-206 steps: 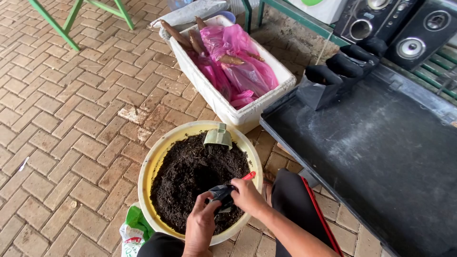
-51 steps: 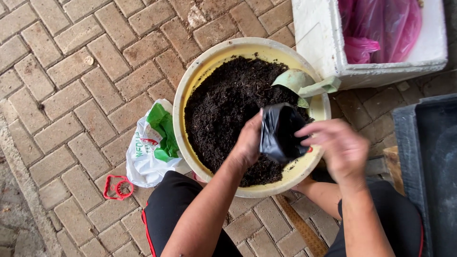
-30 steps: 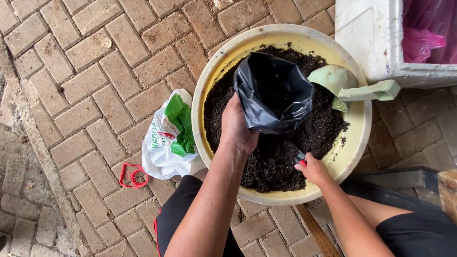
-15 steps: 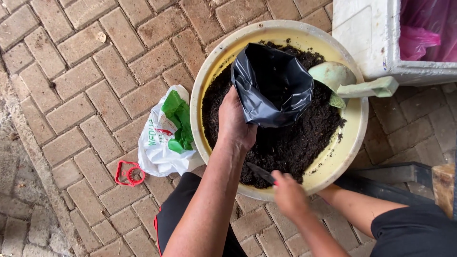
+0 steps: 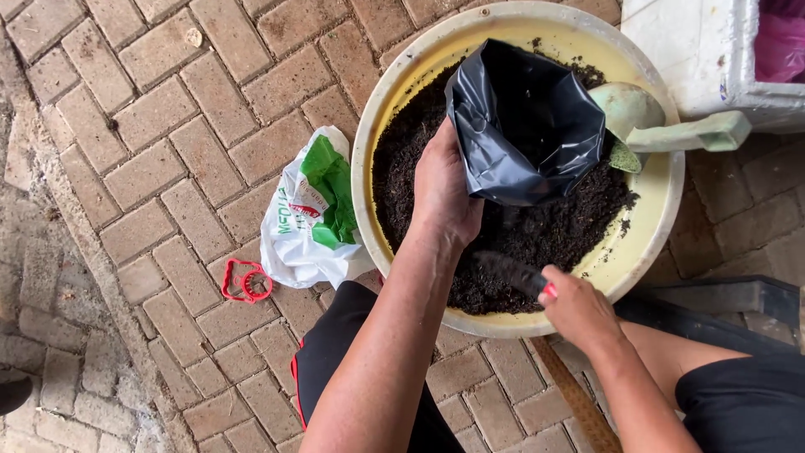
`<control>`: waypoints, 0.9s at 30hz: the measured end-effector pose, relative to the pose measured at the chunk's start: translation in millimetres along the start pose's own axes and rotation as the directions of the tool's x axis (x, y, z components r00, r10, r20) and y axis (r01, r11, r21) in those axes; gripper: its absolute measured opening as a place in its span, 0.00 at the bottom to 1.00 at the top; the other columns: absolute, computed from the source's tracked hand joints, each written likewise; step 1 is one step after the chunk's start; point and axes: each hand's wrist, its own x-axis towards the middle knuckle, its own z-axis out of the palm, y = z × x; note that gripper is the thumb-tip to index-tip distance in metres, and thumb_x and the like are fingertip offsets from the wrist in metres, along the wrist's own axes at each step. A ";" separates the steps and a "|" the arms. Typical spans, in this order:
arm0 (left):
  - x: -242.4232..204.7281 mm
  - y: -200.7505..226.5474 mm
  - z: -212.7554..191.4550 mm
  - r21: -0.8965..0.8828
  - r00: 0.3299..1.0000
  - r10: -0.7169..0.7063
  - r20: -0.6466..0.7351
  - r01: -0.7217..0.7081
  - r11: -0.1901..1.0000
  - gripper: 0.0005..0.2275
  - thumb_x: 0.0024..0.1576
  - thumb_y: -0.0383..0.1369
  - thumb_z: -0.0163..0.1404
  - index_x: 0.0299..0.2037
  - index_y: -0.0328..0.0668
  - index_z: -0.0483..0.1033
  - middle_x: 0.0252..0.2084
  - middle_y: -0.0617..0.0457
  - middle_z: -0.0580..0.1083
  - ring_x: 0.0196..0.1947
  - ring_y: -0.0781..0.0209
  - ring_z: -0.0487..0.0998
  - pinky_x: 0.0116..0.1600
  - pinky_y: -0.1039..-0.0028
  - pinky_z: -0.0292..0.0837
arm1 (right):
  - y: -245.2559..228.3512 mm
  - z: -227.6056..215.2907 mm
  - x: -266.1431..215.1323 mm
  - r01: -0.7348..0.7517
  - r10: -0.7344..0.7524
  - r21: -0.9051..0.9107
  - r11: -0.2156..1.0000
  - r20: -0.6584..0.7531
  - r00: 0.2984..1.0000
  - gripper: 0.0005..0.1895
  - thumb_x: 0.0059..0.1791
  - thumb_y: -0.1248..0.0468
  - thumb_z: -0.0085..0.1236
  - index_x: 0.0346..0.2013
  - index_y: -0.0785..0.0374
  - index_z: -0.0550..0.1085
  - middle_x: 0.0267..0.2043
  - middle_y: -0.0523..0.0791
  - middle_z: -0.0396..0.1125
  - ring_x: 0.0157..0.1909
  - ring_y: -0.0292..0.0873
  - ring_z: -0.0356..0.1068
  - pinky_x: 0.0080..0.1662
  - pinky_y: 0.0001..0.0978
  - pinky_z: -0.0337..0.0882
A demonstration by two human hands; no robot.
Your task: Filling small plastic planter bags with soil from a bucket.
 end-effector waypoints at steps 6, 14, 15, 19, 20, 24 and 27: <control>-2.3 2.4 2.8 -0.022 1.000 -0.024 -0.011 0.023 0.999 0.15 0.67 0.39 0.43 0.51 0.33 0.75 0.42 0.51 0.78 0.36 0.67 0.81 0.44 0.72 0.80 | 19.8 92.1 44.7 0.161 -0.118 -0.253 0.954 0.175 0.977 0.08 0.56 0.64 0.44 0.46 0.56 0.71 0.37 0.45 0.70 0.32 0.40 0.70 0.33 0.33 0.73; 2.3 5.8 -2.3 -0.070 0.999 0.031 -0.014 -0.031 0.997 0.14 0.68 0.37 0.43 0.52 0.32 0.73 0.41 0.51 0.77 0.35 0.66 0.80 0.43 0.73 0.80 | 42.3 62.3 66.0 0.236 -0.251 -0.089 0.968 -0.270 0.929 0.12 0.53 0.65 0.49 0.51 0.62 0.69 0.41 0.52 0.69 0.35 0.47 0.73 0.32 0.39 0.74; 1.4 4.0 -1.8 -0.072 1.000 0.019 -0.012 -0.020 0.997 0.14 0.68 0.37 0.43 0.52 0.32 0.73 0.41 0.51 0.77 0.35 0.66 0.80 0.43 0.73 0.80 | 34.3 49.9 42.7 0.225 -0.240 -0.087 0.971 -0.271 0.932 0.12 0.53 0.65 0.49 0.51 0.62 0.69 0.41 0.52 0.69 0.35 0.47 0.73 0.32 0.39 0.74; -0.2 5.8 6.6 -0.027 0.999 0.026 -0.030 -0.027 0.999 0.15 0.69 0.37 0.41 0.51 0.30 0.72 0.40 0.50 0.77 0.35 0.65 0.80 0.43 0.71 0.80 | -12.9 33.7 -12.3 0.119 -0.119 -0.002 0.993 0.092 0.989 0.11 0.54 0.65 0.46 0.51 0.55 0.71 0.39 0.48 0.71 0.31 0.42 0.71 0.32 0.34 0.72; -0.7 7.8 9.0 -0.007 0.999 0.021 -0.044 -0.021 1.000 0.15 0.68 0.37 0.41 0.51 0.30 0.72 0.39 0.50 0.77 0.35 0.66 0.80 0.43 0.71 0.80 | -27.3 40.5 -18.2 0.092 -0.092 0.012 0.996 0.231 0.968 0.12 0.55 0.65 0.45 0.52 0.52 0.70 0.40 0.46 0.70 0.30 0.38 0.70 0.32 0.30 0.73; 0.3 3.2 0.3 -0.062 1.000 -0.004 -0.030 0.002 0.998 0.14 0.68 0.36 0.41 0.50 0.31 0.73 0.39 0.51 0.78 0.35 0.66 0.80 0.44 0.72 0.80 | -19.7 98.7 34.8 0.182 -0.174 -0.017 0.983 0.218 0.960 0.13 0.56 0.66 0.43 0.55 0.56 0.69 0.39 0.49 0.70 0.31 0.39 0.69 0.32 0.31 0.71; 3.7 5.8 -8.8 -0.038 0.998 -0.001 -0.059 -0.001 0.999 0.13 0.68 0.37 0.41 0.48 0.33 0.73 0.37 0.52 0.77 0.34 0.65 0.80 0.43 0.70 0.80 | -13.4 93.2 47.9 0.193 -0.193 0.033 0.981 -0.001 0.981 0.15 0.54 0.66 0.44 0.57 0.54 0.67 0.41 0.46 0.68 0.31 0.41 0.69 0.31 0.33 0.73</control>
